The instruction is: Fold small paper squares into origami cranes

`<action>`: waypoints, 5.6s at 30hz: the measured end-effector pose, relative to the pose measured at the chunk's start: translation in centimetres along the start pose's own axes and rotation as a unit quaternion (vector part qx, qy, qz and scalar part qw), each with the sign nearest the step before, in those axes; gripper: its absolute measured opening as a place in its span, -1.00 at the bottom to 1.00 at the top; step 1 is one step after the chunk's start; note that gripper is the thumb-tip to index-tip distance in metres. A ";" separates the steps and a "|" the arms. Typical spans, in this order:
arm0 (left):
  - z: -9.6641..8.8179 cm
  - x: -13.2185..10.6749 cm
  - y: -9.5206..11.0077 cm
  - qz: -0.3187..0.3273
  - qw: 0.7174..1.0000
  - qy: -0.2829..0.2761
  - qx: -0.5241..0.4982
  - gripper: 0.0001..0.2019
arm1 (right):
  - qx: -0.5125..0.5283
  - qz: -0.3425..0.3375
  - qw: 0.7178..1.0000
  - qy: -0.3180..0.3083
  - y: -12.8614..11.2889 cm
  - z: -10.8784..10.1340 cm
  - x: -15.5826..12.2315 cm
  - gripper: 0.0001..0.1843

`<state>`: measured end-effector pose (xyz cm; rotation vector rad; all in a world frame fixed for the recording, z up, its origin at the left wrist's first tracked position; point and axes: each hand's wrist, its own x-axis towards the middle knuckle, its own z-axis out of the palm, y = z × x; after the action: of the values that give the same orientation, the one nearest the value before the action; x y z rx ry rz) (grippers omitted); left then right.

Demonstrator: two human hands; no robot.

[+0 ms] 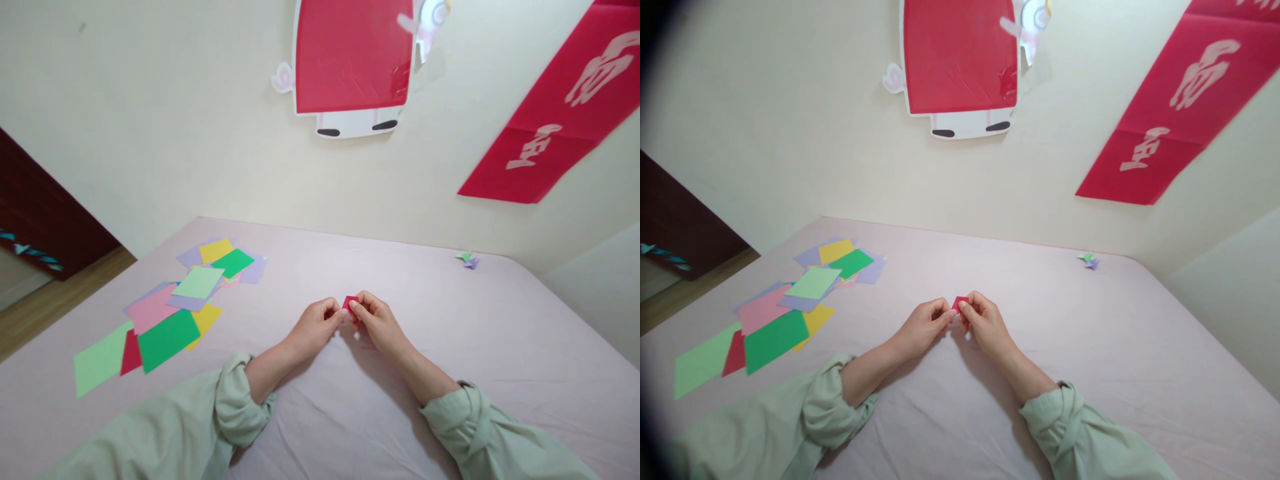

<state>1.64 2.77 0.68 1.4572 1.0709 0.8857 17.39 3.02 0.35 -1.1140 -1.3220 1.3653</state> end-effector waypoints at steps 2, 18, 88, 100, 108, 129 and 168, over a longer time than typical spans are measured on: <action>0.0 -0.1 0.0 -0.002 1.000 0.001 0.007 -0.68 | 0.000 0.009 1.000 0.001 -0.1 0.0 0.0 -0.62; 0.1 -0.4 -0.6 0.027 1.000 -0.001 0.003 -0.79 | -0.059 0.009 0.998 -0.032 0.2 -0.5 -0.4 -0.57; -0.2 0.2 -0.4 -0.005 0.996 0.035 -0.076 -0.76 | -0.051 0.003 0.997 -0.050 0.1 -0.7 -0.3 -0.63; 0.0 0.2 -0.7 0.000 0.998 0.011 -0.067 -0.73 | -0.099 -0.036 0.994 -0.004 -0.2 -0.4 -0.4 -0.62; 0.0 0.2 -0.5 -0.004 0.998 0.013 -0.057 -0.71 | -0.126 -0.036 0.991 0.010 0.2 -0.4 -0.5 -0.62; 0.1 0.3 -1.1 -0.008 0.999 0.017 -0.038 -0.80 | -0.096 -0.017 0.995 -0.015 0.1 0.0 -0.4 -0.63; 0.2 -0.4 -0.4 0.003 0.999 0.008 0.045 -0.71 | -0.071 -0.004 0.997 0.025 -0.4 -0.4 -0.1 -0.59</action>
<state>1.66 2.37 0.27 1.5305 1.1310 0.8644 17.84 3.02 0.76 -1.2294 -1.4032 1.2452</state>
